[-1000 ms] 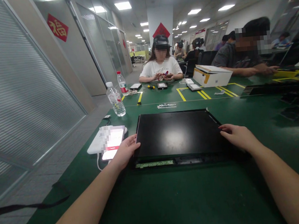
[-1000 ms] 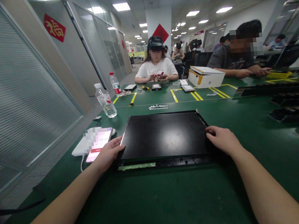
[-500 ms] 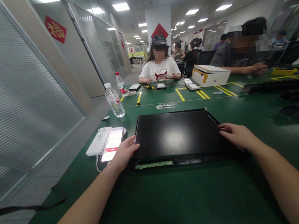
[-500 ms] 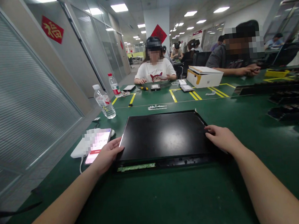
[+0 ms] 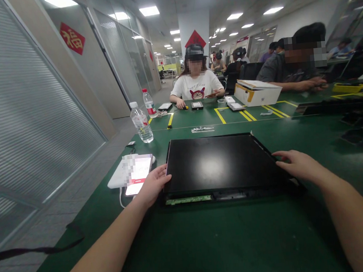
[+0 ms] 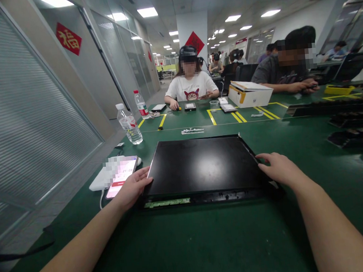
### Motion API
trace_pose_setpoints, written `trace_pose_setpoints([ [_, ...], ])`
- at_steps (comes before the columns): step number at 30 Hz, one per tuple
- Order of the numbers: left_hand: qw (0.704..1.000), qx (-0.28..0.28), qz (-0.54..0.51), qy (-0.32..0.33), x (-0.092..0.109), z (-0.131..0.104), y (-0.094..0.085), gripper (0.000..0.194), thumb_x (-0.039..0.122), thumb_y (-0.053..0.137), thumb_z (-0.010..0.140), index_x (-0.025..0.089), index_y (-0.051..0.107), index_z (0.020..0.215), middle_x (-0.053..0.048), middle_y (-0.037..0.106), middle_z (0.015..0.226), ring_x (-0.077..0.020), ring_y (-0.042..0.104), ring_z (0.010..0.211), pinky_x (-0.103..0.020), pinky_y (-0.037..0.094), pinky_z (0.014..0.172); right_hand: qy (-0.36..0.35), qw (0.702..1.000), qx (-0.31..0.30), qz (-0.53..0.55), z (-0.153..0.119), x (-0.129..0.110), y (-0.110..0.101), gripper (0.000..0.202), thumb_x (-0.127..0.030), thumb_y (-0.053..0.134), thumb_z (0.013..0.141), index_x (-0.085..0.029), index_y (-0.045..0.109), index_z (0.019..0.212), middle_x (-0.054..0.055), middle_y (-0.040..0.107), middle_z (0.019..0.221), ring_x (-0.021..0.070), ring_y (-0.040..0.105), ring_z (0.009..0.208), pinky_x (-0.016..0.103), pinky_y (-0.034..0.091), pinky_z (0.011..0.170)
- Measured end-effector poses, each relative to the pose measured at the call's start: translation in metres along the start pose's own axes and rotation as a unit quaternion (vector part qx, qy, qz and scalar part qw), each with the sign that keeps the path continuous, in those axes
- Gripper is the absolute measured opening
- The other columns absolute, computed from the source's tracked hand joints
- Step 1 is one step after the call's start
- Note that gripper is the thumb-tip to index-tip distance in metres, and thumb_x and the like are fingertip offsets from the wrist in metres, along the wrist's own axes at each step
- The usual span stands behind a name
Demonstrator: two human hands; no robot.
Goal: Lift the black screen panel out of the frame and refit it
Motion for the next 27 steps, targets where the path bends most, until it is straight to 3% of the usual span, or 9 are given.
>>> trace_pose_setpoints([
  [7,1.000,0.009,-0.007,-0.010,-0.003,0.001,-0.002,0.064,0.014,0.093,0.064,0.013,0.069,0.123,-0.015,0.082,0.115,-0.0314,0.078,0.113,-0.043,0.058,0.103,-0.022,0.998,-0.050,-0.016,0.006,0.009,0.025,0.039,-0.042,0.061,0.081,-0.021,0.085,0.106,0.015,0.081,0.107,0.0350,0.076,0.102,0.048,0.060,0.094],
  [16,1.000,0.012,-0.001,-0.023,-0.002,0.000,-0.001,0.058,0.009,0.089,0.068,0.015,0.071,0.122,-0.013,0.083,0.112,-0.0311,0.078,0.112,-0.041,0.060,0.100,0.009,0.998,-0.057,0.013,0.009,0.013,0.025,0.034,-0.026,0.061,0.078,-0.024,0.086,0.100,0.011,0.082,0.111,0.0338,0.078,0.103,0.047,0.062,0.094],
  [27,1.000,0.014,0.010,-0.020,-0.002,-0.001,0.001,0.063,0.013,0.092,0.065,0.014,0.069,0.124,-0.014,0.083,0.115,-0.0321,0.078,0.113,-0.041,0.060,0.099,0.019,0.998,-0.043,0.047,0.010,0.019,0.026,0.037,-0.020,0.061,0.070,-0.025,0.085,0.098,0.010,0.083,0.107,0.0326,0.078,0.100,0.046,0.062,0.093],
])
Point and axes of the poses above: each hand's wrist, its own z-axis towards the middle knuckle, its own y-axis out of the palm, x = y × z, the point moved 7 cm from there along z, towards the middle knuckle
